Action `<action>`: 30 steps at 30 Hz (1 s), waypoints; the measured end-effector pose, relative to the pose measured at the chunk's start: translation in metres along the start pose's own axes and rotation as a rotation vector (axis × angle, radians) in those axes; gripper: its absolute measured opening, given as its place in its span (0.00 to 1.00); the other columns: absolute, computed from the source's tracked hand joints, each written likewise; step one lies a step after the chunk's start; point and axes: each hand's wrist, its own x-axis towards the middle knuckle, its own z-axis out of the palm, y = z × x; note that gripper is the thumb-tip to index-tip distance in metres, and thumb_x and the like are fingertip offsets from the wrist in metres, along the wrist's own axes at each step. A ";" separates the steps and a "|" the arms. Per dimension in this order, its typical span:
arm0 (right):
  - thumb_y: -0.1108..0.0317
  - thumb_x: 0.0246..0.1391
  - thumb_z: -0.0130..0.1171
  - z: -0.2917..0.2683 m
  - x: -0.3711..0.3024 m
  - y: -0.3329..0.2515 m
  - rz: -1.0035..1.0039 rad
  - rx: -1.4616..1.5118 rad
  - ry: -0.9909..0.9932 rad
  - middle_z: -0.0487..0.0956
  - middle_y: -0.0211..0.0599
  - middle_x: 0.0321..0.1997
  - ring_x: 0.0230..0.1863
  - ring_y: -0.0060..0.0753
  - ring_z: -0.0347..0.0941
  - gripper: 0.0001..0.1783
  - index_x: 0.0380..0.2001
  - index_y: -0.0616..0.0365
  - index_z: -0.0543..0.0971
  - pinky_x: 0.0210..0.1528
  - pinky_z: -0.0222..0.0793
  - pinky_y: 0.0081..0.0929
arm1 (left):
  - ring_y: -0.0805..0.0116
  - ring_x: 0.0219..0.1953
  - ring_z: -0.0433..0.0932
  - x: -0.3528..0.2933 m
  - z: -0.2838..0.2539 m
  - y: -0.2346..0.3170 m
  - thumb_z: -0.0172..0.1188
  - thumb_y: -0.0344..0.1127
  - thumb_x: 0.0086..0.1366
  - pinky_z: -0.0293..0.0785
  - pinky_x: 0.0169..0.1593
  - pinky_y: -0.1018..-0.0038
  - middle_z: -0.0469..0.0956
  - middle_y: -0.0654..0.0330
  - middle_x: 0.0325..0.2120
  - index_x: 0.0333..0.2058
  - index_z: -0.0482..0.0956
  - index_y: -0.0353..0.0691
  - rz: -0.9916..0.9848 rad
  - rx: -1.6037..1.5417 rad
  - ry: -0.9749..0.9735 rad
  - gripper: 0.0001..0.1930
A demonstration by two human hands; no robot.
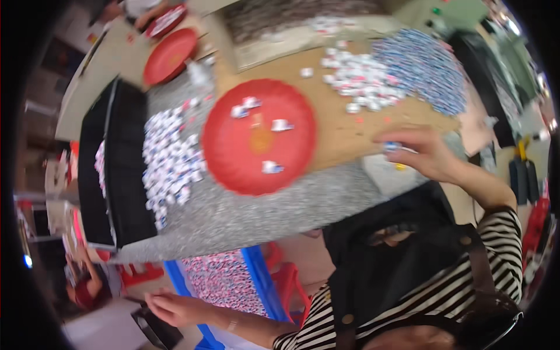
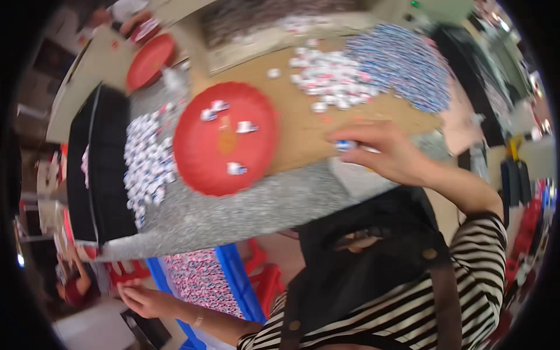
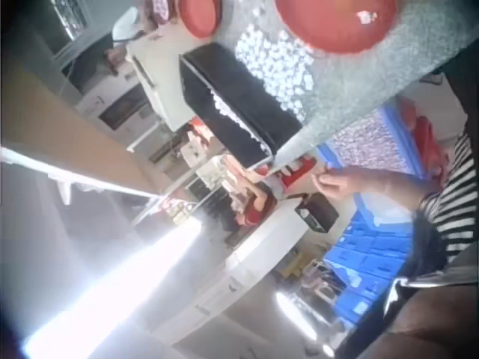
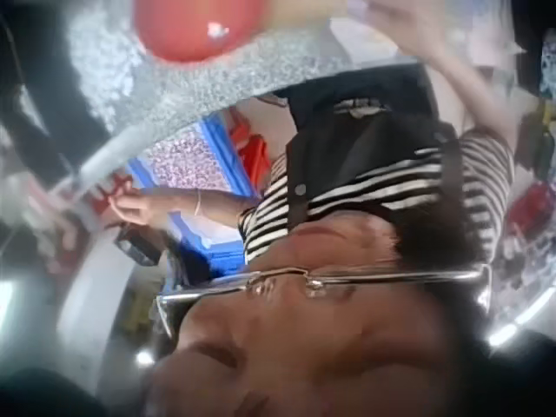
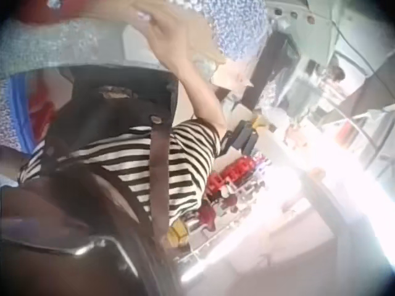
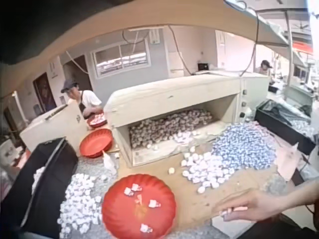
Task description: The person assembles small figurines by applying glue and joining parts together by hand, placing the assembled figurines onto a red tray. The person also transfers components between storage containers and the table using trays.
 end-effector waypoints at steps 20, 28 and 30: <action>0.82 0.43 0.58 -0.062 -0.171 0.126 -0.427 0.253 0.472 0.75 0.43 0.47 0.45 0.38 0.75 0.34 0.57 0.57 0.65 0.46 0.72 0.30 | 0.71 0.46 0.73 -0.392 0.130 0.289 0.58 0.17 0.57 0.72 0.49 0.78 0.73 0.56 0.42 0.46 0.69 0.30 -0.639 -0.932 -1.182 0.17; 0.77 0.49 0.59 -0.060 -0.220 0.172 -0.159 0.165 0.494 0.76 0.40 0.39 0.34 0.33 0.75 0.12 0.39 0.62 0.77 0.36 0.71 0.24 | 0.74 0.40 0.75 -0.337 0.136 0.240 0.58 0.20 0.59 0.70 0.46 0.80 0.76 0.59 0.39 0.46 0.72 0.31 -0.345 -0.635 -1.026 0.15; 0.77 0.49 0.58 -0.058 -0.215 0.181 -0.132 0.090 0.493 0.77 0.40 0.37 0.33 0.33 0.75 0.10 0.37 0.62 0.77 0.35 0.71 0.25 | 0.74 0.38 0.75 -0.294 0.143 0.189 0.58 0.22 0.59 0.71 0.44 0.79 0.76 0.59 0.38 0.44 0.74 0.32 -0.177 -0.478 -0.905 0.13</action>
